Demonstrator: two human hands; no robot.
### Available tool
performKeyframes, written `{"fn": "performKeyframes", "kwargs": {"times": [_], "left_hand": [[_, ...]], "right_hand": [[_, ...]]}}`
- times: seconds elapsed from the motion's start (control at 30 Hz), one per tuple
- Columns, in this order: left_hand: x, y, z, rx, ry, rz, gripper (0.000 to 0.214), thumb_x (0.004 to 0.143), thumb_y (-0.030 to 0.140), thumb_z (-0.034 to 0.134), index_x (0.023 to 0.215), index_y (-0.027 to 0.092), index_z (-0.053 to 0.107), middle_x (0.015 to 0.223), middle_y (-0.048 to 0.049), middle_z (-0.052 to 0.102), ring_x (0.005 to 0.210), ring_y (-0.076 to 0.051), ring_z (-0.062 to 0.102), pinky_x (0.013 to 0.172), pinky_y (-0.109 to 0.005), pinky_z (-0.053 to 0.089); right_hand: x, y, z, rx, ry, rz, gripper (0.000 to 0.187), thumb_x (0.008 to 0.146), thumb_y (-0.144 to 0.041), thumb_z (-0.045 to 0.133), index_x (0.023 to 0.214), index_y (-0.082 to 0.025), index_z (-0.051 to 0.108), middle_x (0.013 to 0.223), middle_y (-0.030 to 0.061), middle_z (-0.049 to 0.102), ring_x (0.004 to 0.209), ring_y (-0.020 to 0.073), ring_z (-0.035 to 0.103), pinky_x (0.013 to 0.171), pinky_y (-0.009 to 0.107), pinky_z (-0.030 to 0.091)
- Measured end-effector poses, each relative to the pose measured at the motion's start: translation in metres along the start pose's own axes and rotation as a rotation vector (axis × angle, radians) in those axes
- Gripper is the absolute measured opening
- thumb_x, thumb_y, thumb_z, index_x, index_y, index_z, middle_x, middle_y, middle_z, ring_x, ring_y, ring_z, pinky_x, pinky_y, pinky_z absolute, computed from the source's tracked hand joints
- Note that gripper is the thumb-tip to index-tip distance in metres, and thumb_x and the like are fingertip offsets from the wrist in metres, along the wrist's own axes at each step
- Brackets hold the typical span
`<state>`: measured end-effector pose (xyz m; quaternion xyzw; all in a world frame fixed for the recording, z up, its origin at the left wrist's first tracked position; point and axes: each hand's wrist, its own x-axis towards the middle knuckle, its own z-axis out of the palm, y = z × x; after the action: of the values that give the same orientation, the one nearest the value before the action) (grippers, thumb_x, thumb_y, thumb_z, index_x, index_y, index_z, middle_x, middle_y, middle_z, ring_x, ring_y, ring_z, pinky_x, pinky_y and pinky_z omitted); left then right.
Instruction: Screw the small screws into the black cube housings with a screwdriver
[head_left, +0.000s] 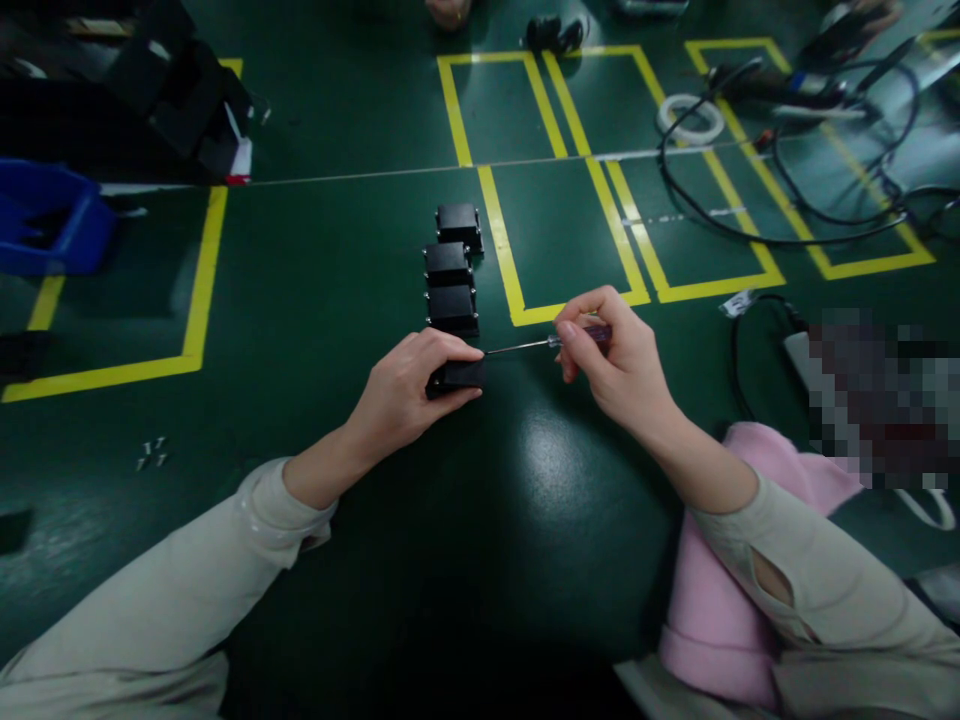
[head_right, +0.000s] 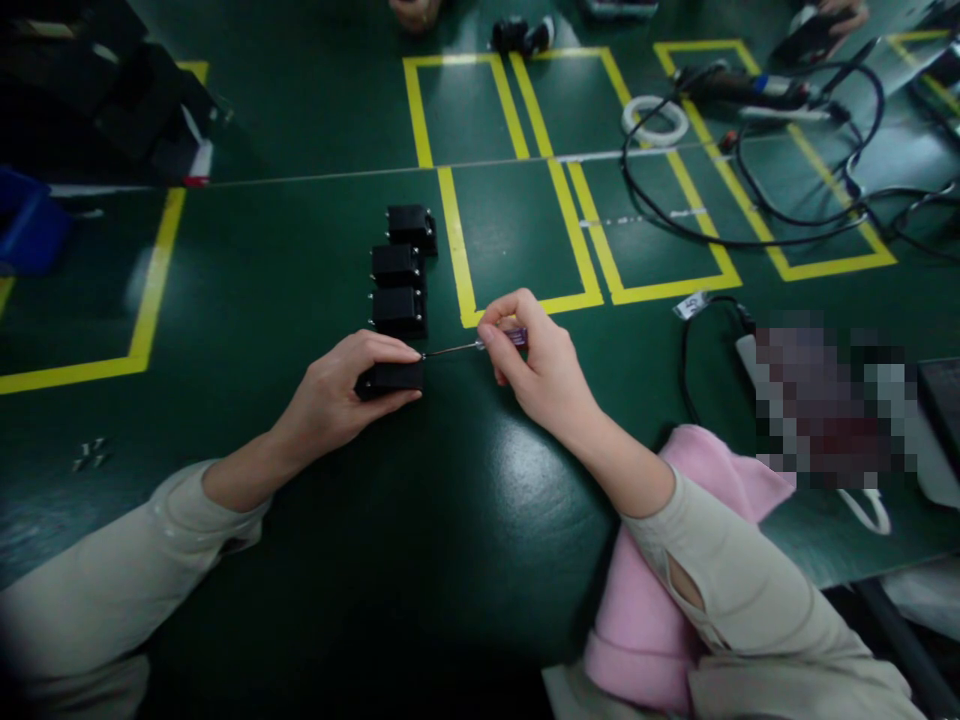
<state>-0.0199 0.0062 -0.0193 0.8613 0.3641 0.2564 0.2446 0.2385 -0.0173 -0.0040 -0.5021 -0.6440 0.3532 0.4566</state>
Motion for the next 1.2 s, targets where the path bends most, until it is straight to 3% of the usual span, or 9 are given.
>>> {"fn": "performKeyframes", "kwargs": {"times": [0.13, 0.4, 0.63, 0.8, 1.0, 1.2], "left_hand": [[-0.0001, 0.0001, -0.0003, 0.011, -0.003, 0.009, 0.027, 0.092, 0.024, 0.071, 0.117, 0.019, 0.063, 0.117, -0.0083, 0.069, 0.109, -0.024, 0.065, 0.096, -0.042, 0.053], [-0.0003, -0.0003, 0.0003, 0.014, 0.008, 0.024, 0.028, 0.092, 0.025, 0.071, 0.118, 0.019, 0.063, 0.116, -0.0076, 0.069, 0.109, -0.023, 0.065, 0.096, -0.041, 0.052], [-0.0001, 0.0, 0.0, 0.011, 0.002, 0.018, 0.028, 0.091, 0.025, 0.072, 0.117, 0.019, 0.063, 0.117, -0.0077, 0.07, 0.109, -0.023, 0.065, 0.097, -0.041, 0.052], [-0.0007, -0.0008, 0.0001, 0.006, -0.005, 0.005, 0.028, 0.092, 0.025, 0.071, 0.118, 0.02, 0.063, 0.117, -0.0076, 0.069, 0.11, -0.023, 0.065, 0.097, -0.041, 0.052], [-0.0011, -0.0015, 0.0004, 0.007, -0.001, 0.013, 0.028, 0.092, 0.025, 0.071, 0.118, 0.02, 0.062, 0.117, -0.0072, 0.069, 0.109, -0.023, 0.065, 0.096, -0.041, 0.052], [-0.0004, -0.0008, 0.0002, 0.009, -0.001, 0.011, 0.028, 0.091, 0.025, 0.072, 0.118, 0.02, 0.063, 0.117, -0.0075, 0.069, 0.11, -0.023, 0.065, 0.097, -0.042, 0.052]], "right_hand": [[-0.0003, -0.0011, -0.0002, 0.017, -0.003, 0.011, 0.013, 0.099, -0.035, 0.06, 0.101, -0.024, 0.054, 0.066, -0.0085, 0.058, 0.052, 0.0081, 0.059, 0.056, 0.025, 0.046], [-0.0004, 0.0032, 0.0012, 0.029, 0.022, -0.013, 0.023, 0.101, -0.043, 0.056, 0.089, -0.023, 0.054, 0.057, -0.0088, 0.05, 0.047, 0.0076, 0.054, 0.051, 0.024, 0.041], [0.0013, 0.0012, 0.0, 0.038, 0.027, 0.0, 0.017, 0.097, -0.038, 0.063, 0.101, -0.025, 0.053, 0.075, -0.0054, 0.06, 0.053, 0.0077, 0.059, 0.051, 0.024, 0.046], [0.0013, 0.0002, 0.0, 0.001, 0.028, -0.014, 0.022, 0.099, -0.04, 0.06, 0.087, -0.023, 0.054, 0.062, -0.0068, 0.056, 0.05, 0.0075, 0.056, 0.052, 0.023, 0.043], [-0.0001, -0.0017, -0.0005, -0.016, 0.015, -0.01, 0.013, 0.098, -0.034, 0.061, 0.102, -0.024, 0.056, 0.075, -0.0047, 0.061, 0.057, 0.0083, 0.061, 0.055, 0.024, 0.046], [0.0004, -0.002, -0.0009, -0.024, 0.004, -0.033, 0.018, 0.099, -0.037, 0.059, 0.09, -0.023, 0.054, 0.062, -0.0075, 0.055, 0.049, 0.0067, 0.055, 0.052, 0.023, 0.041]]}}
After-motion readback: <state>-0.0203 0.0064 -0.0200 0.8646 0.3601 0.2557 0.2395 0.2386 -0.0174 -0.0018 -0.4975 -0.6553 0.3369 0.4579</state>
